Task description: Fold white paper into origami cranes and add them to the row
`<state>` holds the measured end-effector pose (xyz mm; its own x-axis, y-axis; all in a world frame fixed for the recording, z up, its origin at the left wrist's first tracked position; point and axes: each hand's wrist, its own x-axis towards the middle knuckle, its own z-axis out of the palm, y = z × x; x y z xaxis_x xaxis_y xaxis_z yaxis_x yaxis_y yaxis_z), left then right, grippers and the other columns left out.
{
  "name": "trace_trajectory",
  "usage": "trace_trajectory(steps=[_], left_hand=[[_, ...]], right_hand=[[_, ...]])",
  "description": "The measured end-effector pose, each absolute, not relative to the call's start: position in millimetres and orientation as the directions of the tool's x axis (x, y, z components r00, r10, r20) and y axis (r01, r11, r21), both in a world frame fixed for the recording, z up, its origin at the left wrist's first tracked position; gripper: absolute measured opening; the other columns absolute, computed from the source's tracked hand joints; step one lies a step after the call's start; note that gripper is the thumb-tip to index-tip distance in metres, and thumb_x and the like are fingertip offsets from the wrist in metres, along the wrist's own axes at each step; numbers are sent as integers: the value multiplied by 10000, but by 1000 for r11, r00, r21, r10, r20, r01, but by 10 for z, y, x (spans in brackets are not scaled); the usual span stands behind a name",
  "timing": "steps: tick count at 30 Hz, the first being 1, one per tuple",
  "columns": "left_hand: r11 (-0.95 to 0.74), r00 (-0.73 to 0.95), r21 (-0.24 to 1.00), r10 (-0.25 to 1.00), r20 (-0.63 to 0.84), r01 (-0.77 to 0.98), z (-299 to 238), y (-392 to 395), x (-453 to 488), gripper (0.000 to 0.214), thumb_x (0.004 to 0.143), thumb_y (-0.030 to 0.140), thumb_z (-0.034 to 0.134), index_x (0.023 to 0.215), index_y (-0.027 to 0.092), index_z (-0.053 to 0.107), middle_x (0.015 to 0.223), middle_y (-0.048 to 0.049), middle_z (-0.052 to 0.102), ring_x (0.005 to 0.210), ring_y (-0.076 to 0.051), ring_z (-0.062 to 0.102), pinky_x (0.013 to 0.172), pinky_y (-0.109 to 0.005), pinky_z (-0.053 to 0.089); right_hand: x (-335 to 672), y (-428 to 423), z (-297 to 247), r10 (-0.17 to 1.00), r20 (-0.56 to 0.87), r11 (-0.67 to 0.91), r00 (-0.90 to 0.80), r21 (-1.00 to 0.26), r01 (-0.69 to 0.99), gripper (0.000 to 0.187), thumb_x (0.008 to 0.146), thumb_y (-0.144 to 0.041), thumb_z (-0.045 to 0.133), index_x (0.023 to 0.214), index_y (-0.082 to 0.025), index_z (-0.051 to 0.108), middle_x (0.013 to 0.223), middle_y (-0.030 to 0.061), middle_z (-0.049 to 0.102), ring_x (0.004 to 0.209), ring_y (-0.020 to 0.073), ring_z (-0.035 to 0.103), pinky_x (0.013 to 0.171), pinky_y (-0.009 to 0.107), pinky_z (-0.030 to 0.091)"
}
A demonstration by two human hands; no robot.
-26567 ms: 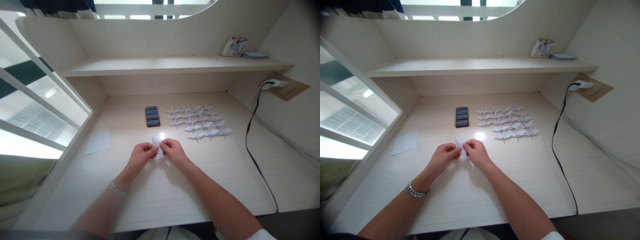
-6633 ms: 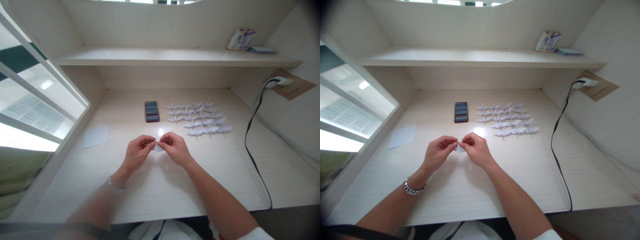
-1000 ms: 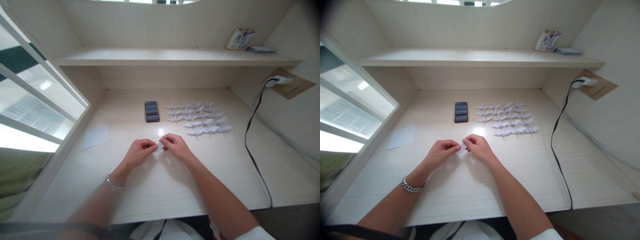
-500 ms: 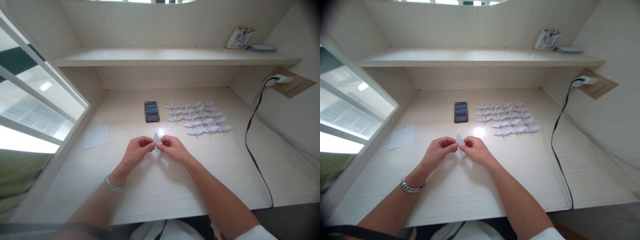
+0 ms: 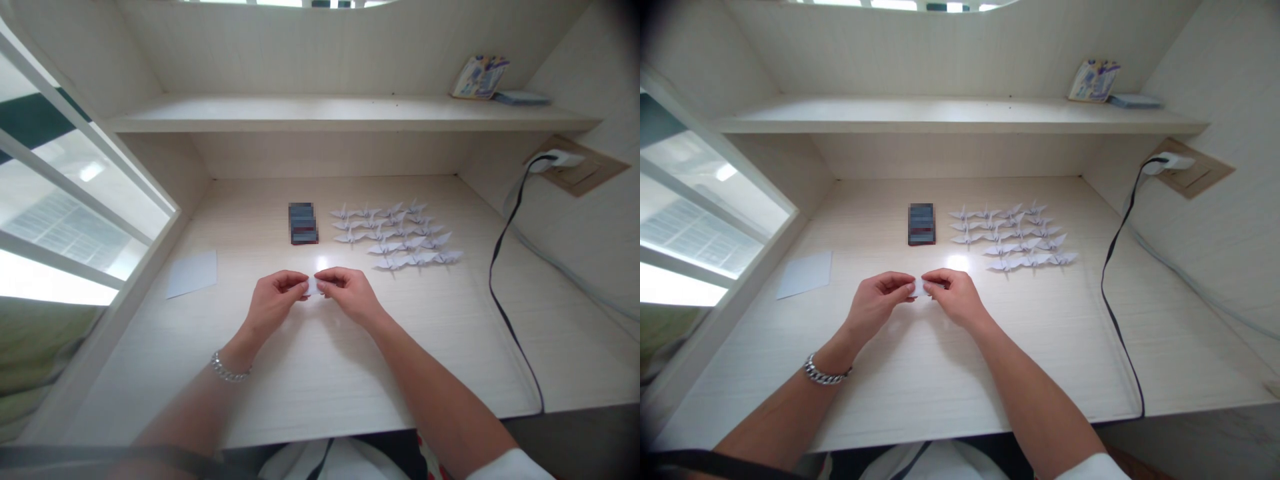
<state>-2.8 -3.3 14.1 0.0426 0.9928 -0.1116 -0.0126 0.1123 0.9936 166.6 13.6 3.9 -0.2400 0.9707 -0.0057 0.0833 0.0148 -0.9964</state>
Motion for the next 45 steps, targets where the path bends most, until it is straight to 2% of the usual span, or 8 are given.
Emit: trace_trajectory(steps=[7, 16, 20, 30, 37, 45], left_hand=[[61, 47, 996, 997, -65, 70, 131, -41, -37, 311, 653, 321, 726, 888, 120, 684, 813, -75, 704, 680, -164, 645, 664, -310, 548], [-6, -3, 988, 1000, 6, 152, 138, -50, -37, 314, 686, 360, 692, 895, 126, 702, 799, -81, 711, 655, -163, 638, 637, -287, 523], [-8, -24, 989, 1000, 12, 150, 155, -55, -34, 326, 677, 369, 697, 894, 126, 701, 798, -80, 711, 644, -161, 637, 618, -280, 519], [-24, 33, 988, 999, 19, 150, 140, -63, -32, 251, 658, 326, 717, 823, 138, 698, 788, -73, 711, 687, -173, 645, 643, -282, 523], [-28, 92, 974, 996, 8, 225, 125, -62, -52, 223, 688, 326, 688, 825, 151, 694, 811, -75, 710, 721, -180, 646, 662, -285, 521], [12, 129, 986, 991, -34, 168, 111, -52, -52, 219, 689, 311, 681, 826, 140, 678, 783, -70, 691, 686, -166, 632, 649, -285, 519]], right_hand=[[1649, 130, 27, 976, 66, 94, -209, -987, 128, 173, 731, -256, 632, 874, -195, 708, 861, 48, 701, 782, 170, 634, 723, 304, 501], [1633, 89, 74, 958, 217, 248, -187, -954, 169, 160, 760, -236, 625, 884, -235, 726, 903, 51, 689, 835, 181, 632, 731, 293, 501], [1625, 87, 82, 954, 239, 270, -183, -948, 167, 155, 757, -230, 630, 877, -242, 727, 898, 49, 686, 832, 183, 631, 732, 296, 504], [1634, 101, 83, 968, 139, 172, -210, -974, 147, 127, 740, -244, 623, 825, -210, 711, 857, 45, 680, 812, 179, 626, 681, 272, 500], [1668, 143, 74, 942, 42, 103, -333, -981, 166, 132, 712, -227, 636, 823, -170, 679, 812, 38, 681, 767, 163, 616, 708, 279, 475], [1671, 129, 76, 935, -15, 42, -354, -987, 153, 133, 713, -224, 603, 797, -158, 682, 744, 36, 670, 697, 153, 606, 644, 265, 474]])
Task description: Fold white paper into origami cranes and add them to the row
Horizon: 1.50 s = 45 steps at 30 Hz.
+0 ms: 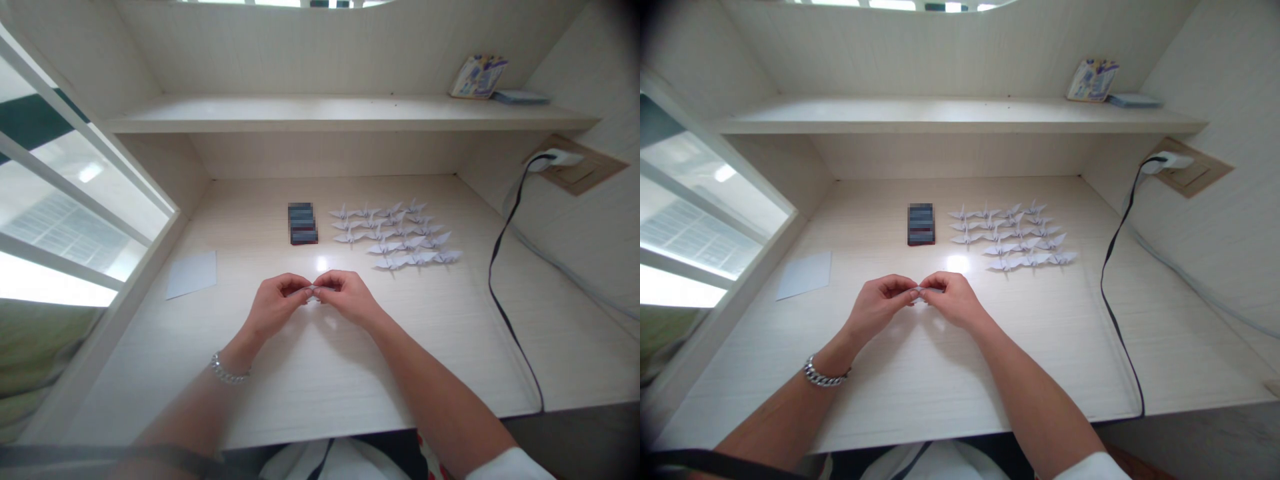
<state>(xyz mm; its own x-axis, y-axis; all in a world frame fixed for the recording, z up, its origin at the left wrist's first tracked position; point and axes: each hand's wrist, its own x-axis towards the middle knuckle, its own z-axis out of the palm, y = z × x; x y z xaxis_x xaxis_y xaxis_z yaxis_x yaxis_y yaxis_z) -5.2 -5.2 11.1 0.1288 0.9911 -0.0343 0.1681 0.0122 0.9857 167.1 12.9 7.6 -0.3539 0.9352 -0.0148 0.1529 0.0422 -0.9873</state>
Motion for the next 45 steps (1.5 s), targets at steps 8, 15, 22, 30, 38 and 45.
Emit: trace_trajectory(steps=[8, 15, 22, 30, 38, 45], left_hand=[[92, 153, 990, 982, -107, 104, 169, -42, -57, 138, 692, 238, 677, 776, 131, 658, 712, -40, 662, 629, -130, 608, 606, -246, 504], [145, 190, 989, 971, -144, 12, 201, -59, -39, 161, 693, 246, 688, 787, 123, 645, 717, -40, 655, 656, -148, 624, 619, -285, 539], [146, 150, 989, 978, -145, 9, 223, -53, -33, 127, 665, 226, 702, 736, 126, 668, 678, -24, 656, 592, -126, 609, 585, -255, 529], [88, 188, 993, 977, -102, 84, 239, -76, -42, 60, 684, 164, 670, 735, 131, 675, 642, -14, 654, 582, -120, 607, 592, -238, 501], [134, 212, 989, 966, -145, 67, 241, -68, -49, 133, 688, 207, 689, 785, 117, 676, 714, -36, 673, 632, -142, 629, 638, -283, 544], [140, 217, 990, 966, -143, 30, 206, -65, -55, 143, 696, 206, 687, 803, 111, 685, 739, -43, 674, 668, -148, 625, 667, -311, 561]], right_hand=[[1640, 106, 79, 938, -89, -99, -335, -995, -14, 130, 668, -202, 634, 772, -148, 689, 694, 28, 661, 630, 149, 622, 621, 292, 518], [1640, 102, 93, 943, -86, -103, -322, -994, -37, 131, 654, -207, 664, 759, -145, 714, 678, 32, 673, 622, 148, 631, 629, 295, 528], [1641, 92, 132, 932, -144, -193, -331, -974, -118, 160, 616, -226, 716, 749, -137, 719, 658, 29, 678, 606, 150, 641, 615, 305, 542], [1664, 101, 129, 901, -211, -298, -378, -936, -189, 220, 630, -322, 732, 745, -138, 695, 686, 29, 667, 646, 153, 642, 608, 298, 547], [1670, 104, 118, 914, -193, -262, -358, -953, -154, 187, 620, -259, 734, 748, -129, 694, 642, 16, 648, 611, 129, 616, 599, 276, 529], [1671, 114, 117, 928, -169, -223, -331, -966, -132, 177, 615, -246, 728, 744, -129, 697, 649, 19, 655, 611, 130, 611, 598, 275, 518]])
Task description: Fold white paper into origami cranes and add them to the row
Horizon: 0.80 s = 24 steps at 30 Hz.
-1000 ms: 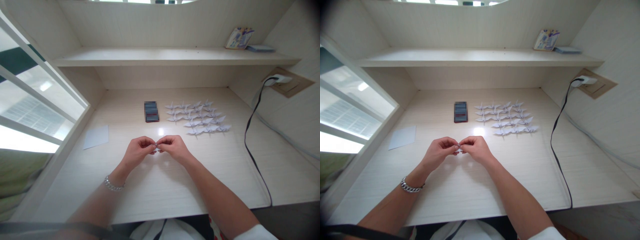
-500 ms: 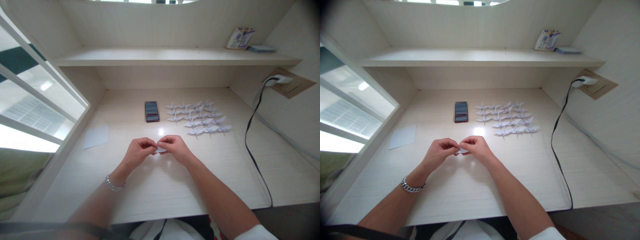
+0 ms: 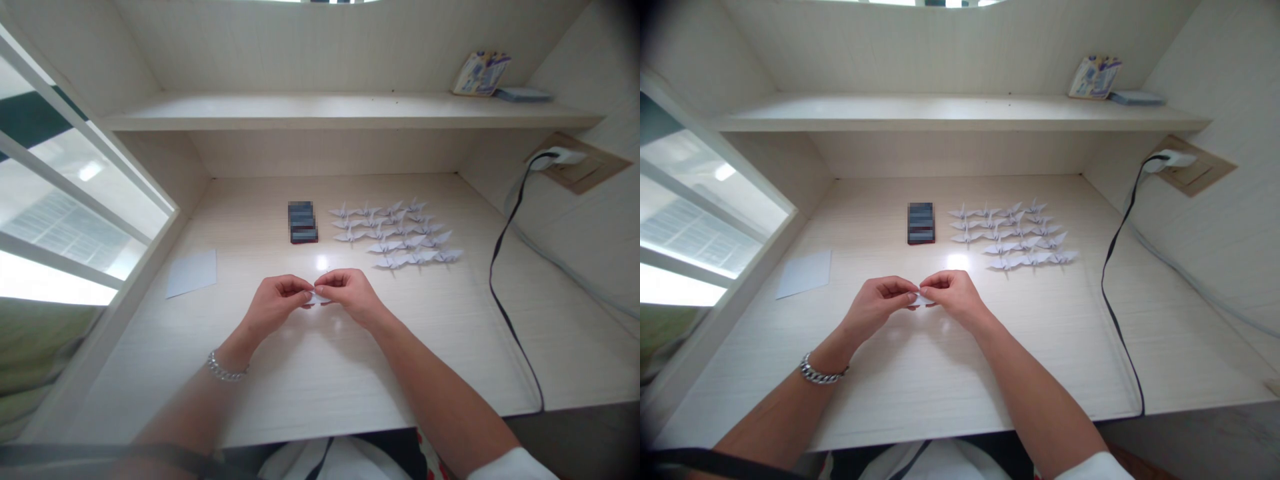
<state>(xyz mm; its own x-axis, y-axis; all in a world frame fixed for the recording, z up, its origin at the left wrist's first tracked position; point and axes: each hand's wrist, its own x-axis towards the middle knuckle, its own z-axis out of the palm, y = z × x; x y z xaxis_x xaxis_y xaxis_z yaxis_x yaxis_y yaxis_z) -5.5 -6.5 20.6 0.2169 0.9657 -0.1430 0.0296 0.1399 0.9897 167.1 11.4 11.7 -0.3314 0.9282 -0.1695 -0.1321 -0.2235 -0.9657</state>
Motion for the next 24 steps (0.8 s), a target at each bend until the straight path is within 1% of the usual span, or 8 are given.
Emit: trace_trajectory(steps=[19, 24], left_hand=[[168, 205, 986, 965, -162, -13, 201, -62, -49, 120, 681, 171, 682, 788, 116, 687, 717, -33, 667, 664, -145, 617, 664, -311, 559], [151, 228, 989, 963, -144, -11, 212, -71, -55, 194, 670, 197, 701, 849, 125, 675, 795, -47, 679, 697, -150, 627, 685, -300, 535]], right_hand=[[1673, 123, 84, 943, -91, -101, -319, -995, -13, 141, 660, -220, 676, 760, -122, 696, 656, 32, 656, 589, 130, 595, 574, 266, 495], [1662, 122, 86, 950, -85, -101, -302, -994, -36, 155, 654, -240, 683, 761, -128, 694, 658, 29, 657, 590, 132, 596, 587, 276, 502]])
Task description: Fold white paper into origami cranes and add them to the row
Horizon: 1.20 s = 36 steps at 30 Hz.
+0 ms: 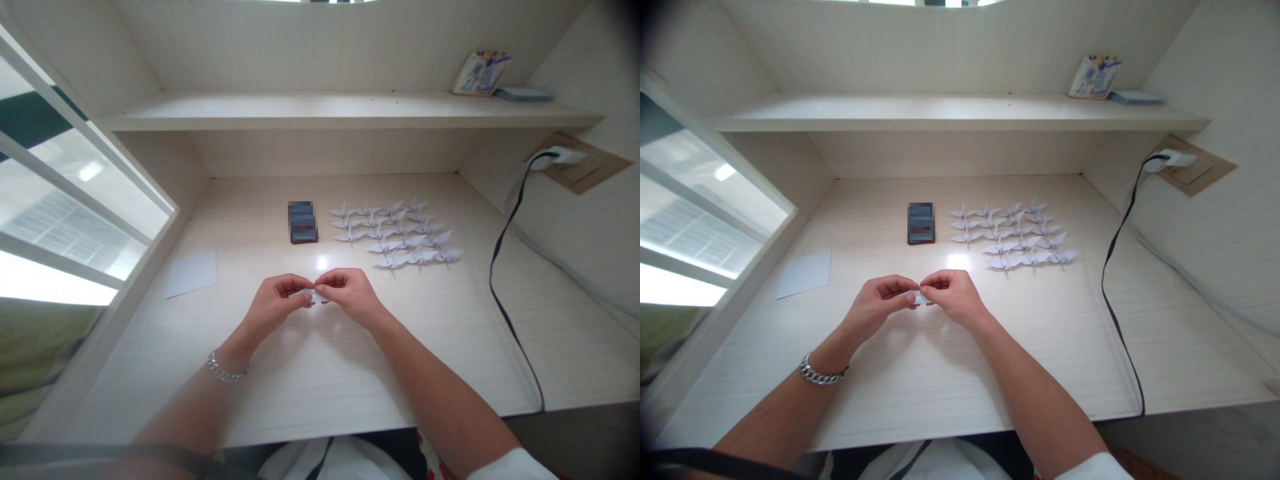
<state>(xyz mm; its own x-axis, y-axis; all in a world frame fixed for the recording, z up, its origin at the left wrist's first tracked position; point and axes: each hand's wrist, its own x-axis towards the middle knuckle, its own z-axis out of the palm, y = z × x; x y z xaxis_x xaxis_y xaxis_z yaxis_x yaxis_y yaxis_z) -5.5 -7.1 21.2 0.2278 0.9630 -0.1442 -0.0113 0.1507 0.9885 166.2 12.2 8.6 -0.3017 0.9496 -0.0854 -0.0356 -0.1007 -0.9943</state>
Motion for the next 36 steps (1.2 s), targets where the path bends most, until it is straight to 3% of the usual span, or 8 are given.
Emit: trace_trajectory(steps=[6, 25, 36], left_hand=[[114, 184, 989, 974, -130, 97, 214, -69, -50, 211, 633, 210, 720, 825, 137, 673, 787, -47, 687, 678, -150, 627, 672, -282, 510], [108, 165, 985, 978, -130, 134, 218, -80, -42, 211, 628, 218, 719, 819, 140, 681, 777, -49, 693, 684, -154, 628, 667, -276, 503], [148, 186, 989, 972, -144, -12, 206, -65, -18, 207, 661, 258, 706, 805, 116, 663, 750, -56, 676, 664, -153, 624, 626, -295, 539]], right_hand=[[1649, 111, 103, 951, -105, -120, -290, -992, -32, 160, 642, -256, 693, 747, -134, 693, 658, 30, 659, 583, 134, 600, 584, 283, 509], [1663, 116, 95, 953, -64, -68, -295, -998, -6, 146, 634, -229, 679, 747, -139, 705, 680, 40, 677, 616, 143, 607, 578, 260, 473], [1641, 108, 71, 964, -50, -40, -262, -998, 42, 130, 649, -226, 653, 743, -148, 699, 682, 43, 677, 618, 152, 612, 574, 263, 480]])
